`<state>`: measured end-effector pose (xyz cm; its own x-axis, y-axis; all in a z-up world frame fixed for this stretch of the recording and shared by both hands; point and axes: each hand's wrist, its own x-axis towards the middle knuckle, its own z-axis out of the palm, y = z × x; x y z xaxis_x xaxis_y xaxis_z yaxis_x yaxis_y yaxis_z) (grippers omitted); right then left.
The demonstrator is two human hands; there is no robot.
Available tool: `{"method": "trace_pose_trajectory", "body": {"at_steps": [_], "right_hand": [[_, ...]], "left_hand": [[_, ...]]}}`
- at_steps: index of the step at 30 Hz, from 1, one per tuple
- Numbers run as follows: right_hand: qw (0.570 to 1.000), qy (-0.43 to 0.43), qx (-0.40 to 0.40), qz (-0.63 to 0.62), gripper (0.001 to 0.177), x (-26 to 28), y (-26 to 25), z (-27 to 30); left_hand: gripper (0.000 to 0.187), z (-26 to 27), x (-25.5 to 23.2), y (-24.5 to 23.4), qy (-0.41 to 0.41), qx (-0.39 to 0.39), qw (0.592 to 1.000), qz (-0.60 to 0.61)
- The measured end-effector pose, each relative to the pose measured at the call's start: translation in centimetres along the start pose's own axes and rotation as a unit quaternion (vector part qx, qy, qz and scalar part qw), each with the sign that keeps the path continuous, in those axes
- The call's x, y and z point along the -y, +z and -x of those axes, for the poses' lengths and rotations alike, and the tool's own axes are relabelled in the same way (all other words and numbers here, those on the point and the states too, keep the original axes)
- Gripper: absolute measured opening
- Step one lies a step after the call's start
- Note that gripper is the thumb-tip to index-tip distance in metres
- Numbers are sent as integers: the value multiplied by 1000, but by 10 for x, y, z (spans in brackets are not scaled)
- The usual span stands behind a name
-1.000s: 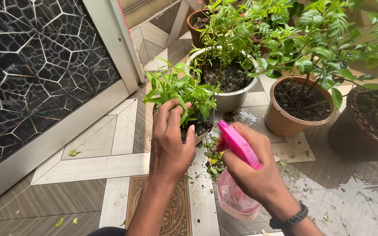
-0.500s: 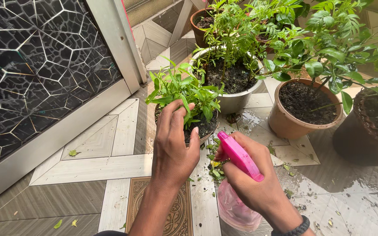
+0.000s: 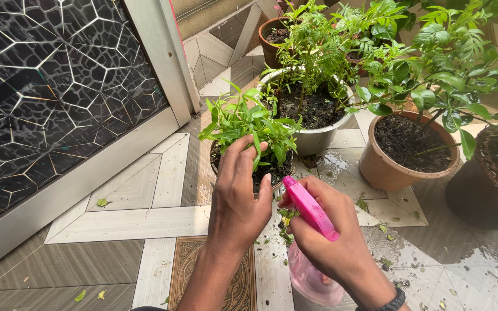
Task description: The person holds a spray bottle and sprays water onto various potted plants on a balcony, occasionally using their other hand to move leaves or check the soil.
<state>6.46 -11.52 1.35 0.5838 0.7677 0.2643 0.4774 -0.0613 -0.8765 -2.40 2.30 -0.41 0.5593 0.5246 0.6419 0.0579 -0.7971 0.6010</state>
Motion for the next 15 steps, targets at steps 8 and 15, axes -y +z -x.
{"method": "trace_pose_trajectory", "body": {"at_steps": [8, 15], "right_hand": [[999, 11, 10, -44, 22, 0, -6, -4], [990, 0, 24, -141, 32, 3, -7, -6]], "left_hand": [[51, 0, -2, 2, 0, 1, 1000, -4], [54, 0, -3, 2, -1, 7, 1000, 4]]}}
